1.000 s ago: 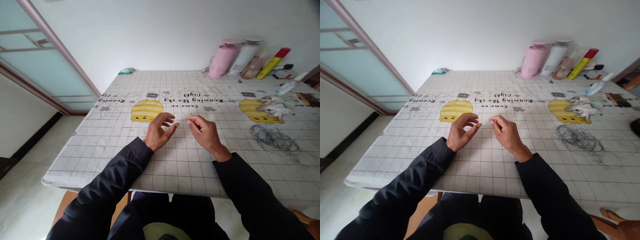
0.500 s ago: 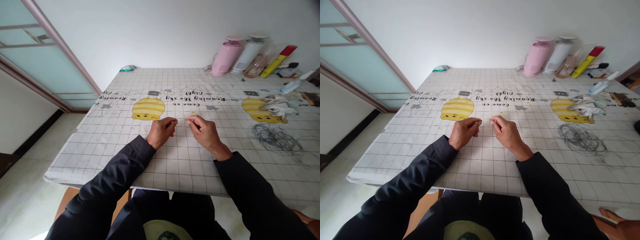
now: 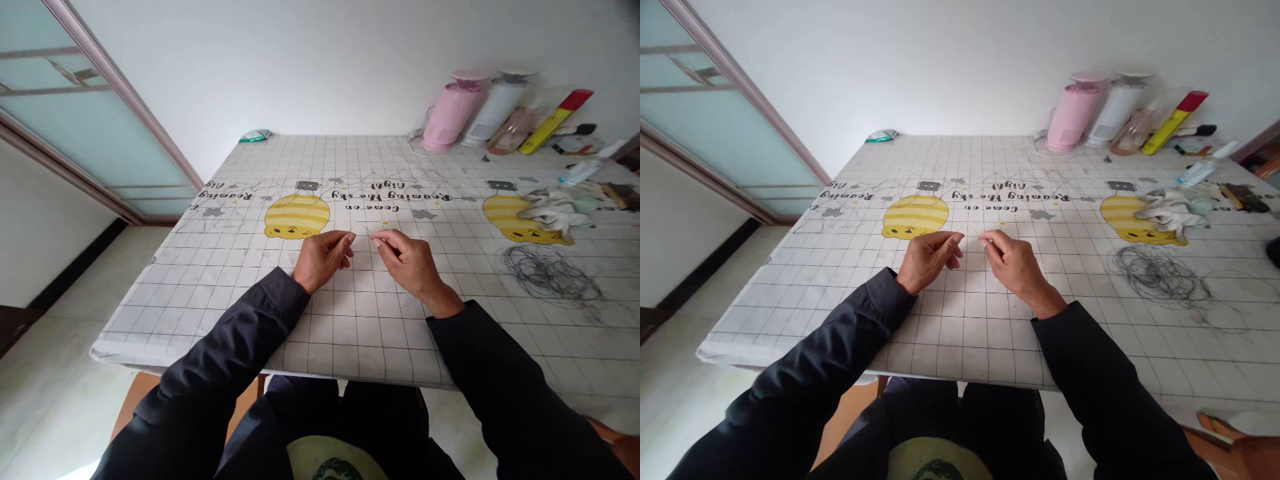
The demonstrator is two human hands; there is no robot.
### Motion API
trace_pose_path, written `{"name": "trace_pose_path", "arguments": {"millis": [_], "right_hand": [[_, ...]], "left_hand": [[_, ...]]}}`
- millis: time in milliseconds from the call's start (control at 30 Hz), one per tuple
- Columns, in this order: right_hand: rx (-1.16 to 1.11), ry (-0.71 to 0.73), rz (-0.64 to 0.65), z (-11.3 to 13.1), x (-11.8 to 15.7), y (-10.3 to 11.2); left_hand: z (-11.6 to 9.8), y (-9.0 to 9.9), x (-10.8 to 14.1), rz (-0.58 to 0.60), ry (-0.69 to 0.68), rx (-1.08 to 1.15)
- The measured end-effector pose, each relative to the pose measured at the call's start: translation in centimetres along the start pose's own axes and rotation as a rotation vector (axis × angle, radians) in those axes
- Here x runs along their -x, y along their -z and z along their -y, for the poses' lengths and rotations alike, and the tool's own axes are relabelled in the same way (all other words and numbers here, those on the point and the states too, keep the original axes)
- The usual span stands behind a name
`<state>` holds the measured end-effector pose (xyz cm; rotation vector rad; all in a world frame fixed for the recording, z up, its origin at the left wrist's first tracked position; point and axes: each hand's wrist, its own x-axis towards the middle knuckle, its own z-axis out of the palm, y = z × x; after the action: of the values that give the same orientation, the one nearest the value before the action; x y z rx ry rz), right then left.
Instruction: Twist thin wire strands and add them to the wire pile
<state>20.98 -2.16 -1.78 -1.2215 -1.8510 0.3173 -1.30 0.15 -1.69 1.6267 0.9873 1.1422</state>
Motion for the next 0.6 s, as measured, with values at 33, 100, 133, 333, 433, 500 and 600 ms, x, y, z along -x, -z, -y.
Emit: {"name": "trace_pose_path", "arguments": {"millis": [33, 100, 133, 333, 433, 500, 600], "right_hand": [[0.002, 0.004, 0.002, -0.1, 0.0, 0.0], [0.003, 0.012, 0.012, -0.1, 0.0, 0.0], [0.005, 0.016, 0.019, -0.2, 0.0, 0.0], [0.014, 0.025, 0.094, -0.3, 0.1, -0.2], [0.003, -0.025, 0.076, 0.0, 0.0, -0.1], [-0.03, -0.065, 0.041, 0.2, -0.1, 0.1], [-0.089, -0.111, -0.017, 0.5, -0.4, 0.3]], "left_hand": [[0.0, 0.0, 0.0, 0.009, -0.006, 0.002], [0.1, 0.1, 0.0, 0.037, -0.018, 0.016], [0.2, 0.1, 0.0, 0.05, -0.026, 0.022], [0.6, 0.3, -0.1, 0.084, -0.063, -0.011], [0.0, 0.5, -0.4, 0.101, 0.042, 0.136], [-0.6, 0.8, -0.6, 0.104, 0.14, 0.286], [-1.4, 1.2, -0.7, 0.145, 0.242, 0.474]]}}
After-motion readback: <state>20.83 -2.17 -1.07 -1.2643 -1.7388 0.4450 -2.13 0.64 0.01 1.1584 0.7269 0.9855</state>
